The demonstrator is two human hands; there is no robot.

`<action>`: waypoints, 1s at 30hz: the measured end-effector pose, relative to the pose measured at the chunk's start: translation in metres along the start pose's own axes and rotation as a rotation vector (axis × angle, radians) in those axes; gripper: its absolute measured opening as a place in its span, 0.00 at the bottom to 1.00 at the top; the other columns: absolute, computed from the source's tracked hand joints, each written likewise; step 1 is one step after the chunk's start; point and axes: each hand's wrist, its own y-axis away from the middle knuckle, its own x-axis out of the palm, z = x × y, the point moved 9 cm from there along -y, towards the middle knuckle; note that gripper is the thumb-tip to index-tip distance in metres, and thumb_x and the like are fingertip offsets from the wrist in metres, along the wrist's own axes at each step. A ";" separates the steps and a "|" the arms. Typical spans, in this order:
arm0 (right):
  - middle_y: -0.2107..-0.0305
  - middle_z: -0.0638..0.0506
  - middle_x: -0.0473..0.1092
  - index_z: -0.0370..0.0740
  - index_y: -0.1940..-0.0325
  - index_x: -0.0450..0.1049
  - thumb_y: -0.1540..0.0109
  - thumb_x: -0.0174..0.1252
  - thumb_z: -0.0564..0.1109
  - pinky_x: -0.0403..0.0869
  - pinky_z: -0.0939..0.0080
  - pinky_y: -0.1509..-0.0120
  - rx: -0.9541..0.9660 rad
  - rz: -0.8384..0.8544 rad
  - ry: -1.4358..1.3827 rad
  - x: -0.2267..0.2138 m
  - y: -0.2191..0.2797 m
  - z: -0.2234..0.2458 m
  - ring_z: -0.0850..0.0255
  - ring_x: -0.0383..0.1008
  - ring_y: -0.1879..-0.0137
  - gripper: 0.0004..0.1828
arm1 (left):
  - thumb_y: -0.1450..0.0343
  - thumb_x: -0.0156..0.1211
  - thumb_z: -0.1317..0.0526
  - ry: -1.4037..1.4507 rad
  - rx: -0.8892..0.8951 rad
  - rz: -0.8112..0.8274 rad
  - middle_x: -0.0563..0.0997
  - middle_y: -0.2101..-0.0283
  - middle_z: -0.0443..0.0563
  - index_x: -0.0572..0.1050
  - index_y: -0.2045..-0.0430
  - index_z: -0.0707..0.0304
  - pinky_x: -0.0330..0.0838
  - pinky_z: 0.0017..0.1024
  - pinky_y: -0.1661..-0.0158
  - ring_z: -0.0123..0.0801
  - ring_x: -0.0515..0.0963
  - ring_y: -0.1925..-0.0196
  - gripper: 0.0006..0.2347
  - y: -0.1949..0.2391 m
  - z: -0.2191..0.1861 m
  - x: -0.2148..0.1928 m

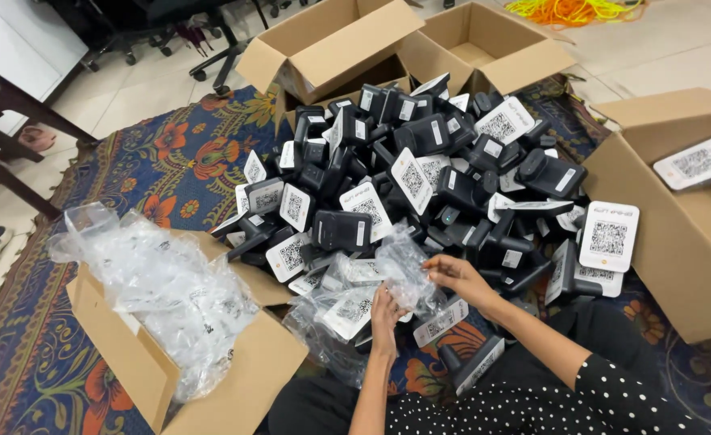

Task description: The person packs small black electronic devices into plastic bags and places them into cardboard boxes.

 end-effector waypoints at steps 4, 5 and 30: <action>0.60 0.55 0.75 0.33 0.51 0.76 0.35 0.60 0.44 0.73 0.66 0.47 0.037 0.131 0.038 0.045 0.029 0.000 0.69 0.73 0.53 0.13 | 0.29 0.54 0.48 0.272 -0.130 0.071 0.83 0.48 0.56 0.69 0.42 0.73 0.77 0.29 0.49 0.33 0.85 0.48 0.27 -0.016 0.046 -0.025; 0.62 0.54 0.76 0.34 0.52 0.77 0.37 0.64 0.46 0.74 0.65 0.48 0.028 0.133 0.229 0.053 0.035 0.016 0.67 0.75 0.54 0.14 | 0.28 0.59 0.54 0.123 -0.063 0.056 0.82 0.50 0.55 0.72 0.45 0.74 0.75 0.29 0.51 0.32 0.82 0.52 0.22 -0.022 0.046 -0.031; 0.73 0.46 0.78 0.31 0.62 0.76 0.32 0.52 0.60 0.73 0.59 0.55 0.282 -0.338 0.444 0.038 0.084 0.026 0.57 0.77 0.62 0.27 | 0.26 0.73 0.57 -0.187 0.158 -0.278 0.67 0.69 0.52 0.70 0.73 0.82 0.61 0.34 0.66 0.33 0.62 0.70 0.21 -0.026 0.064 -0.083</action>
